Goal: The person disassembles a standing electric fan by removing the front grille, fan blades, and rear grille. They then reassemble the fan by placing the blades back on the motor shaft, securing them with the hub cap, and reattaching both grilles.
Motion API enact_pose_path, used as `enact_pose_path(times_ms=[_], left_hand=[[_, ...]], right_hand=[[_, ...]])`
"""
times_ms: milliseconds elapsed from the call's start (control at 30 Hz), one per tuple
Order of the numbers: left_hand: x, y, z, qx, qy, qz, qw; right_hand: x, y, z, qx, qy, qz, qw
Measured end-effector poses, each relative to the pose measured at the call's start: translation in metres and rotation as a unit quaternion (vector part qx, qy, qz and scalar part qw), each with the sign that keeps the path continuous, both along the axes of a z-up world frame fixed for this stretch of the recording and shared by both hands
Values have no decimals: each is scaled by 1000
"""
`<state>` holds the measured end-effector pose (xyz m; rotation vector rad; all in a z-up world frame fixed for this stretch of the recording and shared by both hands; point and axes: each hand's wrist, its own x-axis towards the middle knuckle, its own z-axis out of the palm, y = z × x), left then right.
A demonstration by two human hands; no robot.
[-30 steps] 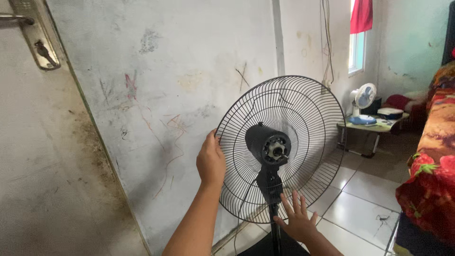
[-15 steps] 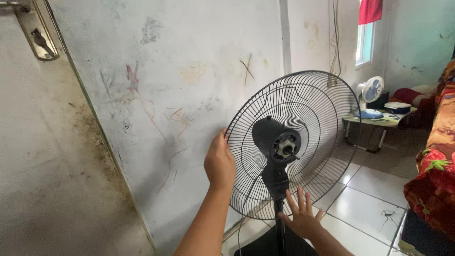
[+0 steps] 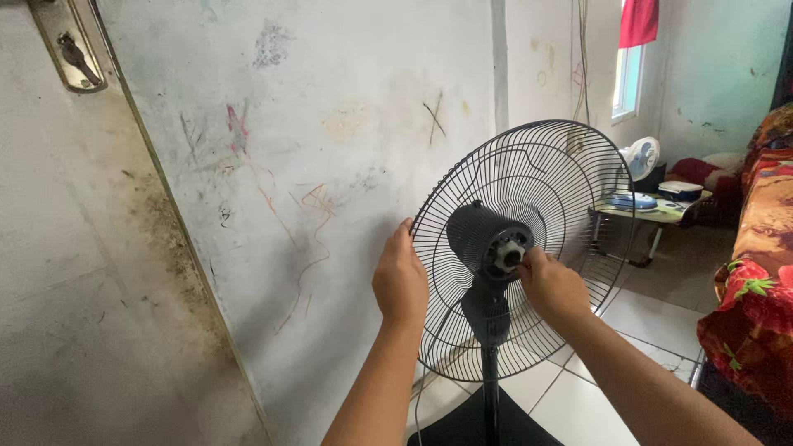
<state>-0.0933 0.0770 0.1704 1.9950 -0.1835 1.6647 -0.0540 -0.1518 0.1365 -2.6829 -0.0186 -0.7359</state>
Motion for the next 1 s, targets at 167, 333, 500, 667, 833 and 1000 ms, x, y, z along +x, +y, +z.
enact_pose_path(times_ms=[167,333,500,667,833,1000], left_hand=[[2,-1,3,9,2,20,1000],[-1,-4,0,5,-4,8,1000],[-4,-3,1,15,-28,8,999],[-2,-6,0,14,40,-8,999],[0,-5,5,25,79,-13,996],[2,4,-3,39,77,-30,996]], right_hand=[[13,-1,-8,18,-72,43,996],[18,-3,-18,42,-16,14,999],[19,1,-14,29,-14,3,999],[17,-4,-10,6,34,-34,999],[13,-2,-6,10,19,-64,998],[8,8,-10,100,26,-76,992]])
